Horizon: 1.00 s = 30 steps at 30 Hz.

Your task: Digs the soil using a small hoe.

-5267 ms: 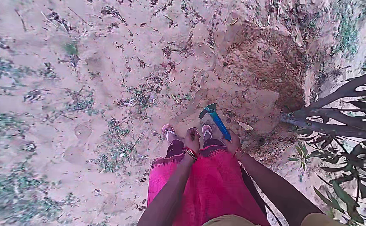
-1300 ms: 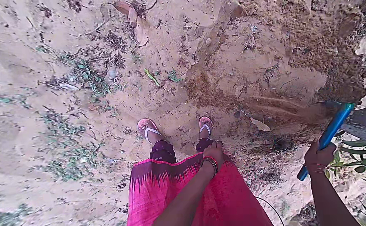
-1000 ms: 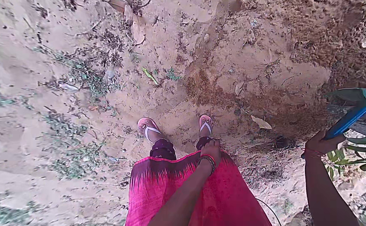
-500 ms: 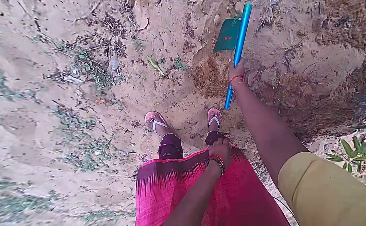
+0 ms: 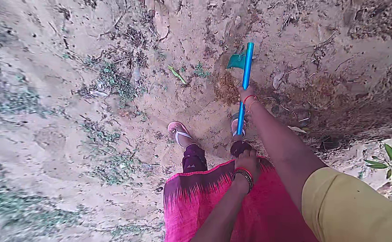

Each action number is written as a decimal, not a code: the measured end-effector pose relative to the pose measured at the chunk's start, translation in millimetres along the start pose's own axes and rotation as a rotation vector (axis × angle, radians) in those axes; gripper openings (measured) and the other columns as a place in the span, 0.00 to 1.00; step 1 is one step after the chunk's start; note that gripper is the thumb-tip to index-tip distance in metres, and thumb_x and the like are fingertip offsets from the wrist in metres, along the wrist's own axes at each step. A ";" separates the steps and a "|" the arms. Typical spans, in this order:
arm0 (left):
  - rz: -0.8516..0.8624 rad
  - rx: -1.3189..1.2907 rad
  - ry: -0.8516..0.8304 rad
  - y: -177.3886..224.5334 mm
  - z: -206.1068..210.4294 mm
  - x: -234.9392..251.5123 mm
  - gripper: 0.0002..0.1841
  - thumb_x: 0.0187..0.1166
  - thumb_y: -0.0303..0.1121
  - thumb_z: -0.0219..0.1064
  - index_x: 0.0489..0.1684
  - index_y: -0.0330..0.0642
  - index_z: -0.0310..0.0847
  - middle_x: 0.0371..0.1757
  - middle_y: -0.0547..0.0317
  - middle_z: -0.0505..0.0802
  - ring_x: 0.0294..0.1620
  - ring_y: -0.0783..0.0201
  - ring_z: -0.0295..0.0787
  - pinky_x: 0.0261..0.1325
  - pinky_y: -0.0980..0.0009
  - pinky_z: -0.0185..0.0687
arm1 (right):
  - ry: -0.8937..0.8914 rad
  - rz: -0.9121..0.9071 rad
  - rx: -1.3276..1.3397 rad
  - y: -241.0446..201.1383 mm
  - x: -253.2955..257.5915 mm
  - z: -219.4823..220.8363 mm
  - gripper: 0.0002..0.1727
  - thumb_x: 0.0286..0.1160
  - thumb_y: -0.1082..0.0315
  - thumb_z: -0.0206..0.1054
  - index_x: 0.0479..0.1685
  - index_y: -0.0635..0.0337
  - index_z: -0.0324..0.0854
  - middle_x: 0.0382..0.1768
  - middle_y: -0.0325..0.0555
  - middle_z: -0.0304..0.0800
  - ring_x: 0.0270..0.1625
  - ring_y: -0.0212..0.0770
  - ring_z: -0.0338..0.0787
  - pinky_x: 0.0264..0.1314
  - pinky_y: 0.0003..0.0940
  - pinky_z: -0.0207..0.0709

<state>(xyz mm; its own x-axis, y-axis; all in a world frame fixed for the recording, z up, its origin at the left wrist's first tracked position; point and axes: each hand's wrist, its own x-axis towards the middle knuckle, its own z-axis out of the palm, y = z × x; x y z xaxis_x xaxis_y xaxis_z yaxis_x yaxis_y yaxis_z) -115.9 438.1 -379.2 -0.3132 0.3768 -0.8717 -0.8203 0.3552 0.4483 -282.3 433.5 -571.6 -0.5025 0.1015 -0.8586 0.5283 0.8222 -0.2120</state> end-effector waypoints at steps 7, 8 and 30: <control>-0.015 0.050 -0.024 -3.9 14.9 10.8 0.26 0.94 0.38 0.51 0.89 0.39 0.61 0.86 0.40 0.72 0.85 0.41 0.69 0.82 0.45 0.66 | -0.174 0.002 -0.490 -66.2 5.0 -37.6 0.22 0.94 0.58 0.53 0.73 0.68 0.70 0.45 0.53 0.79 0.37 0.42 0.82 0.43 0.38 0.80; -0.022 0.059 -0.024 -5.1 16.2 11.1 0.26 0.93 0.38 0.51 0.89 0.39 0.61 0.86 0.40 0.72 0.85 0.41 0.69 0.82 0.45 0.66 | -0.184 -0.013 -0.587 -68.2 3.7 -40.3 0.21 0.94 0.59 0.54 0.70 0.68 0.72 0.46 0.53 0.79 0.38 0.42 0.83 0.43 0.38 0.80; -0.040 0.166 0.041 16.0 18.7 37.7 0.26 0.92 0.37 0.53 0.86 0.34 0.63 0.83 0.32 0.73 0.82 0.36 0.72 0.82 0.43 0.66 | 0.556 0.066 -0.679 228.3 -194.8 -354.9 0.22 0.81 0.61 0.66 0.55 0.79 0.79 0.39 0.79 0.88 0.47 0.80 0.89 0.48 0.77 0.74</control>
<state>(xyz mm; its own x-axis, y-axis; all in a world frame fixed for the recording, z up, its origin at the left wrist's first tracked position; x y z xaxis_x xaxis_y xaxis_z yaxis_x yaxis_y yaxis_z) -131.9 474.0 -401.2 -0.3038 0.3257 -0.8953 -0.7432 0.5070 0.4366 -306.8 800.2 -287.1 -0.8391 0.2735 -0.4702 0.1359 0.9424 0.3057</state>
